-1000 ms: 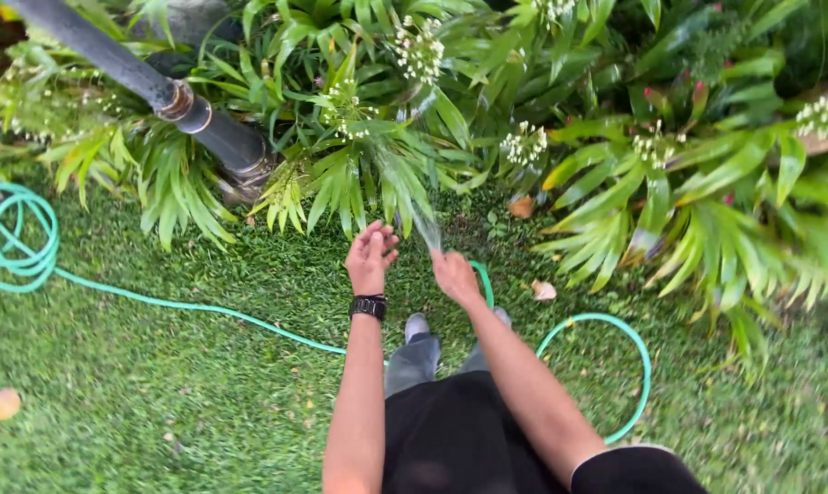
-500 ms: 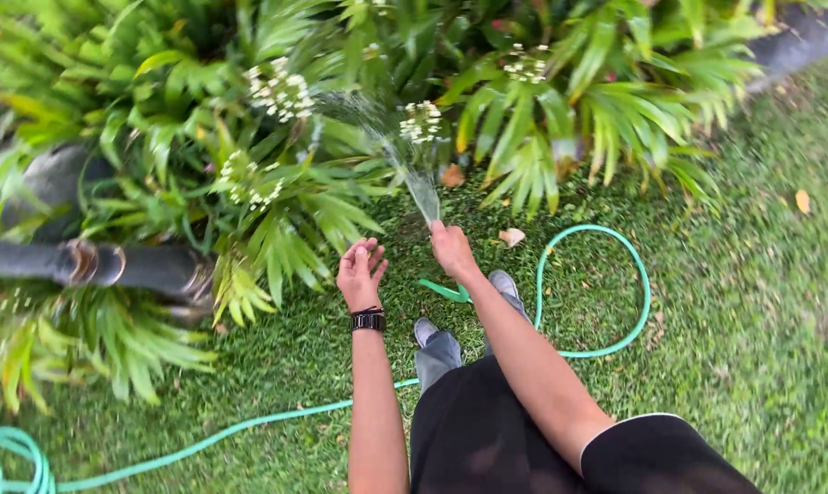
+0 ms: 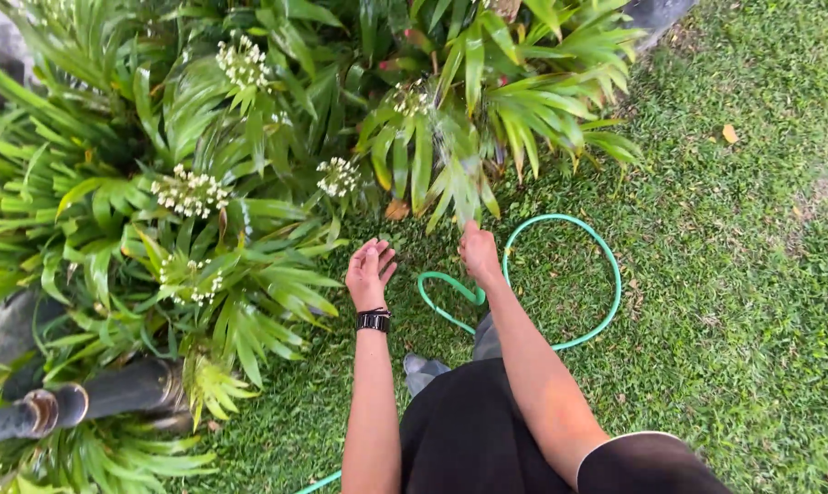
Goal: Water the plants in the garden using a hose.
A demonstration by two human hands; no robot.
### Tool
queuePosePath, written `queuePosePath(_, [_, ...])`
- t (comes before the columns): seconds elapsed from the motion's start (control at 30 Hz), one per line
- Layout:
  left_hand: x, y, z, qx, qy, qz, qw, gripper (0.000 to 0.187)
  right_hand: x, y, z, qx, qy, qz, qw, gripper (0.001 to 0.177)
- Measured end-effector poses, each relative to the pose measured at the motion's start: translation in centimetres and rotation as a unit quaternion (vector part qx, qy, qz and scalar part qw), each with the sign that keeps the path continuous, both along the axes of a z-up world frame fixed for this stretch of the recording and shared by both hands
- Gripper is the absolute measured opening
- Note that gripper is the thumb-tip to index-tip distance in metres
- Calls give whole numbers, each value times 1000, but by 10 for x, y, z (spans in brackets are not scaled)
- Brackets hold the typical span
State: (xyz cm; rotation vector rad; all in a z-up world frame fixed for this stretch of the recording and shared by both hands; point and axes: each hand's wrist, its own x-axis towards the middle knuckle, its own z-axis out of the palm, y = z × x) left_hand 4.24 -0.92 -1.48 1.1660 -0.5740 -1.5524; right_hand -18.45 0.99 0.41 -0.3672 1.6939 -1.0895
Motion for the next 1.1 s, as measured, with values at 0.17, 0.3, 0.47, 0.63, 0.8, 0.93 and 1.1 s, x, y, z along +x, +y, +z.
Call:
queuePosePath(0.17, [-60, -20, 11, -9, -26, -23, 999, 30, -50, -23, -13, -23, 0, -10, 1000, 49])
queuePosePath(0.3, [-106, -36, 11, -11, -43, -33, 998, 29, -103, -48, -55, -56, -30, -35, 997, 49])
queuePosePath(0.47, [-161, -55, -2, -12, -59, -49, 997, 27, -152, -60, -23, -26, -44, -30, 998, 50])
queuePosePath(0.63, [-214, -58, 7, 12, -101, -62, 993, 27, -194, -60, -52, 6, -64, -25, 998, 50])
queuePosePath(0.8, [-236, -44, -6, 30, -102, -82, 991, 25, -213, -51, -59, 28, -62, -6, 998, 53])
queuePosePath(0.93, [-236, -34, -14, 54, -106, -76, 990, 25, -220, -45, -68, 71, -50, 13, 996, 54])
queuePosePath(1.1, [-240, -31, -8, 58, -135, -59, 987, 26, -216, -42, -91, 41, 45, 87, 994, 55])
